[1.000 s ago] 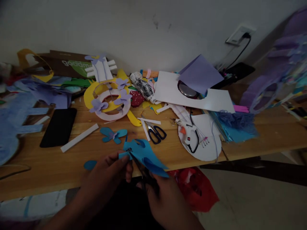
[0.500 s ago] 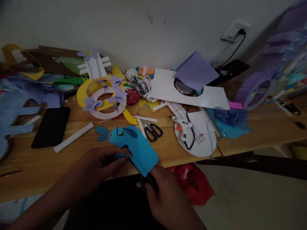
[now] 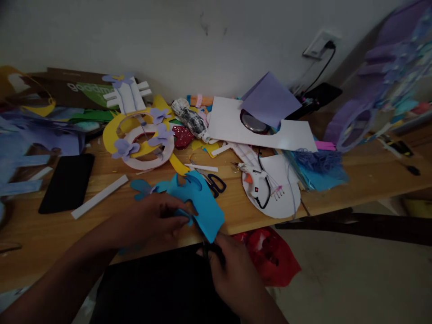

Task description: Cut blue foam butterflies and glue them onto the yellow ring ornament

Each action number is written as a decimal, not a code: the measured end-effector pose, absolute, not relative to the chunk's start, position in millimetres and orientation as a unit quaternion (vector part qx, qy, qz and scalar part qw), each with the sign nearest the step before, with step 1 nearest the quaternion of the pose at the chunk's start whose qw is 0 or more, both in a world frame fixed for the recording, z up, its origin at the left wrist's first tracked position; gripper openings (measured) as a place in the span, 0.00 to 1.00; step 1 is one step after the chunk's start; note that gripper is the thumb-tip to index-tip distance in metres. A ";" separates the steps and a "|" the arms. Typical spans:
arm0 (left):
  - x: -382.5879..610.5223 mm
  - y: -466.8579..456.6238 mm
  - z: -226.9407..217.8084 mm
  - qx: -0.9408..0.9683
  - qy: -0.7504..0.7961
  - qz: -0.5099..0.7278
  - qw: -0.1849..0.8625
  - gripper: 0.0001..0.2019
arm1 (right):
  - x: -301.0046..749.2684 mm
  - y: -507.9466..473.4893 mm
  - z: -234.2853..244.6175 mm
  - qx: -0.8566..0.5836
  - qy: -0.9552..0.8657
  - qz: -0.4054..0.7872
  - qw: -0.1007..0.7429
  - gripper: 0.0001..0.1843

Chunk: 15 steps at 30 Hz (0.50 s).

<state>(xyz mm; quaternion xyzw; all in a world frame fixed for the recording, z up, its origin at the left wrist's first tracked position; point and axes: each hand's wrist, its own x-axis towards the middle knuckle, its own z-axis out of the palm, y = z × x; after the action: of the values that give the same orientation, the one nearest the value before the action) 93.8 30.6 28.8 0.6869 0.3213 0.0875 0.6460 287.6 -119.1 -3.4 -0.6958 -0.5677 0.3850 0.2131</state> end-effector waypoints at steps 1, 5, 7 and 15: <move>98.1 32.7 24.3 0.671 0.320 0.091 0.662 0.10 | 288.9 -116.5 -7.4 -0.702 -0.558 0.385 0.219 0.10; 107.1 32.2 6.7 0.614 0.327 0.111 0.709 0.15 | 296.4 -107.4 -21.0 -0.727 -0.528 0.365 0.244 0.09; 102.8 26.6 0.7 0.586 0.336 0.120 0.728 0.15 | 300.3 -109.5 -22.2 -0.709 -0.562 0.353 0.239 0.08; 61.6 10.9 -17.1 0.510 0.444 0.195 0.710 0.19 | 295.6 -136.0 -43.1 -0.530 -0.801 0.162 0.227 0.11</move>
<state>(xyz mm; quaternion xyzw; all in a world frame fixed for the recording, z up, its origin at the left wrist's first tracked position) 61.6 10.9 -17.1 0.5104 0.4443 0.1955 0.7099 295.6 -136.0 -43.1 -0.5298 -0.8009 0.1617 0.2272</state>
